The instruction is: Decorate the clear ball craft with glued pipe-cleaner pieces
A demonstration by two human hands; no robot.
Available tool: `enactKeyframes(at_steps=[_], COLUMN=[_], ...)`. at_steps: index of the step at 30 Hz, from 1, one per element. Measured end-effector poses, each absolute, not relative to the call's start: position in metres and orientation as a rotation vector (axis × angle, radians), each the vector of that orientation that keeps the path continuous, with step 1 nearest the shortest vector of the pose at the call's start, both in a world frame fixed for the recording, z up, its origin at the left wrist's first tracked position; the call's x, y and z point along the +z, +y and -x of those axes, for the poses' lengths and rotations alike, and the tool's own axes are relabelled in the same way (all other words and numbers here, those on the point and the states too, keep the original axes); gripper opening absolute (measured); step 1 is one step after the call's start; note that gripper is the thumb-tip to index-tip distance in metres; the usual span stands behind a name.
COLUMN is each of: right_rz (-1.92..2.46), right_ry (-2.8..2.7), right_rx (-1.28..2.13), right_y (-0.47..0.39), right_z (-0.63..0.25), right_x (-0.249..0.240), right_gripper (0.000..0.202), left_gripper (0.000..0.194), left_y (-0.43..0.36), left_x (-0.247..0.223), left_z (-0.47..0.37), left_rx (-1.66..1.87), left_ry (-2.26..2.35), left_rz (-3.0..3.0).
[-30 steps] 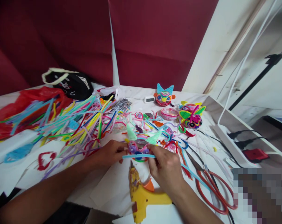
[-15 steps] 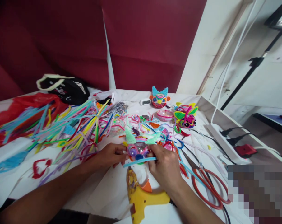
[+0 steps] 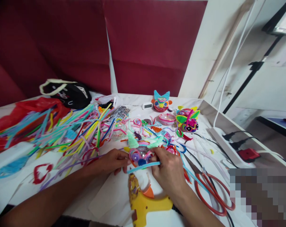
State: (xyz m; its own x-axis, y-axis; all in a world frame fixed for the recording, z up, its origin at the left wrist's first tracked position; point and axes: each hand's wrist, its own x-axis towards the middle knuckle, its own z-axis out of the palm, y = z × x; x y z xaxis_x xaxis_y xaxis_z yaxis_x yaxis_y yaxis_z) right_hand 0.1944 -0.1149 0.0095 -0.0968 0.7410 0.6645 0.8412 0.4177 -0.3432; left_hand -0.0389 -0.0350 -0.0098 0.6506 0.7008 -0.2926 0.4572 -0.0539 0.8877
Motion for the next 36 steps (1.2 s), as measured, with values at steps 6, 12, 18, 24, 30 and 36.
enactKeyframes(at_steps=[6, 12, 18, 24, 30, 36], right_rz=[1.305, 1.332, 1.288, 1.342, 1.348, 1.364], right_ry=[-1.989, -2.171, -2.261, -2.300, -2.329, -2.358], right_rx=[-0.131, -0.210, -0.326, -0.442, -0.504, -0.523], right_y=[-0.121, -0.124, -0.126, -0.126, -0.125, -0.124], right_z=[-0.196, -0.199, -0.199, -0.200, -0.200, -0.201], right_x=[0.024, 0.027, 0.023, 0.019, 0.013, 0.011], right_gripper=[0.021, 0.029, 0.049, 0.052, 0.051, 0.050], left_gripper=[0.033, 0.035, 0.043, 0.048, 0.050, 0.049], left_y=[-0.034, -0.034, -0.035, -0.031, -0.030, -0.032], left_x=[-0.011, -0.008, -0.007, -0.017, -0.015, -0.012], left_z=[0.039, 0.037, 0.037, 0.039, 0.039, 0.038], left_rx=[0.272, 0.285, 0.312, 0.345, 0.336, 0.333], left_ry=[0.937, 0.913, 0.877, 0.922, 0.909, 0.911], left_rz=[-1.662, -1.506, -1.462, -1.383, -1.371, -1.317])
